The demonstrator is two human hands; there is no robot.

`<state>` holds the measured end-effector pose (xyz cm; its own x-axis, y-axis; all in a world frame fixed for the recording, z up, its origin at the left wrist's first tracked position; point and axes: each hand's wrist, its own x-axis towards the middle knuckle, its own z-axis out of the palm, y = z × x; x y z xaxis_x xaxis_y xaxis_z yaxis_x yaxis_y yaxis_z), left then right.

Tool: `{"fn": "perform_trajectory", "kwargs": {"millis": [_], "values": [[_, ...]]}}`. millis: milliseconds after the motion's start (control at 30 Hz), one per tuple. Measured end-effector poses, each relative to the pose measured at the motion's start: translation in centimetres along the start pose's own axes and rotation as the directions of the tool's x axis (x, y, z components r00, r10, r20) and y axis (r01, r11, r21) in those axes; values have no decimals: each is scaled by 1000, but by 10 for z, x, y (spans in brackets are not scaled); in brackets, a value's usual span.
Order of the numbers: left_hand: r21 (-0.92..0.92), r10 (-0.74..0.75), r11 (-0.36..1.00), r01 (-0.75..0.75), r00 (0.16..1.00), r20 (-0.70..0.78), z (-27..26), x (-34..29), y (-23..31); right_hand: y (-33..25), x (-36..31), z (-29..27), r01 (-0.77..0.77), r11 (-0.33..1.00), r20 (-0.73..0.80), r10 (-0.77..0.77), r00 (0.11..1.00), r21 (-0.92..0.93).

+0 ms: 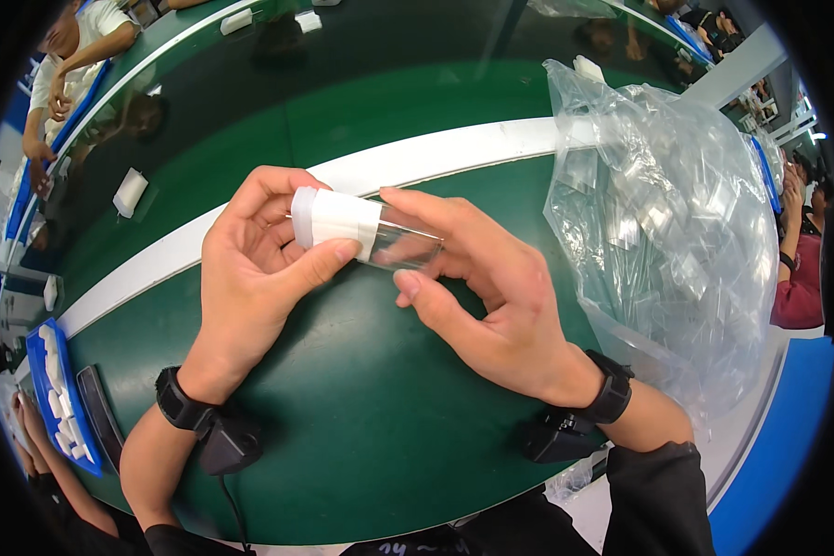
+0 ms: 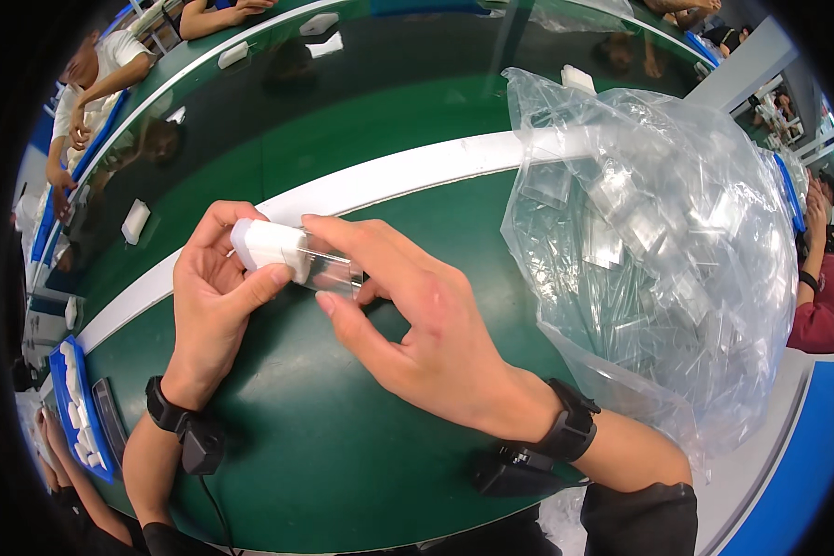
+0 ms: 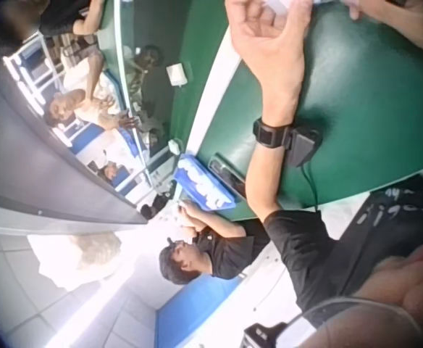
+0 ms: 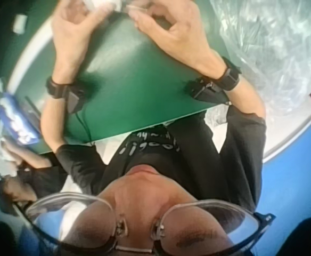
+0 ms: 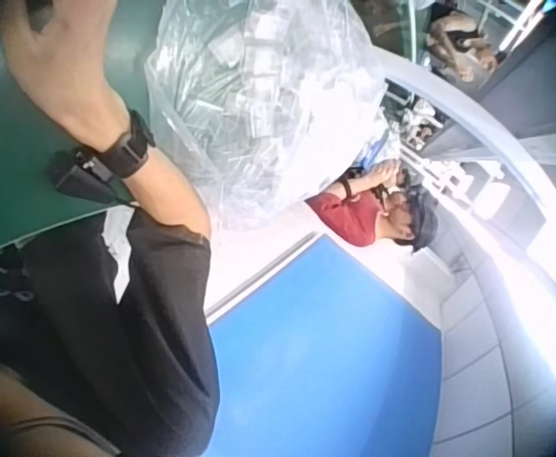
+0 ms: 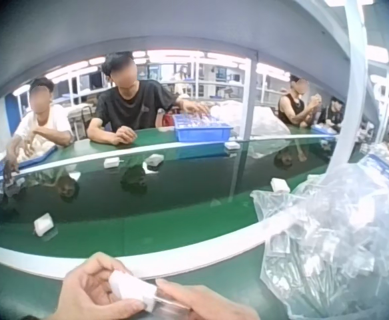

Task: The person is assembling small white electronic adapter components on a factory production line.

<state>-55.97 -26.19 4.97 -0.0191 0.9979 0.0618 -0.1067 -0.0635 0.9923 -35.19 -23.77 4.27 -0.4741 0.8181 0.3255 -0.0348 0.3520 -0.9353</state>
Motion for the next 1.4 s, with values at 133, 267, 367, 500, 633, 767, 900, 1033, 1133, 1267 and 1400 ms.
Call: {"fn": "perform_trajectory", "kwargs": {"millis": [133,267,367,500,633,767,900,1033,1133,1267,1400], "values": [[61,42,997,-43,999,15,-3,-3,3,0,1,5,-5,999,10,4,1000,53],[83,100,991,-101,995,16,-7,-6,4,-4,1,7,-5,998,22,4,1000,61],[72,113,991,-114,993,14,-8,-8,4,-6,1,7,3,998,90,-8,996,63],[56,139,989,-141,990,28,-12,-12,1,-6,0,14,4,997,108,-12,994,74],[102,185,976,-191,981,65,-18,-17,-2,-3,-1,25,-16,996,33,13,999,92],[73,208,974,-215,974,94,-24,-20,4,-8,2,31,-59,995,23,58,998,84],[-22,121,993,-119,984,129,-32,-26,15,-16,2,35,-129,979,34,125,992,160],[-147,65,988,-50,993,101,-28,-28,20,-24,1,34,-129,987,10,128,992,92],[50,235,970,-237,971,38,-34,-30,16,-33,0,36,-121,990,-27,123,992,78],[204,172,958,-203,972,158,-43,-35,12,-44,-9,40,-155,983,51,161,986,-98],[99,198,972,-214,968,154,-37,-43,21,-59,-13,44,-77,992,70,84,994,-103]]}}
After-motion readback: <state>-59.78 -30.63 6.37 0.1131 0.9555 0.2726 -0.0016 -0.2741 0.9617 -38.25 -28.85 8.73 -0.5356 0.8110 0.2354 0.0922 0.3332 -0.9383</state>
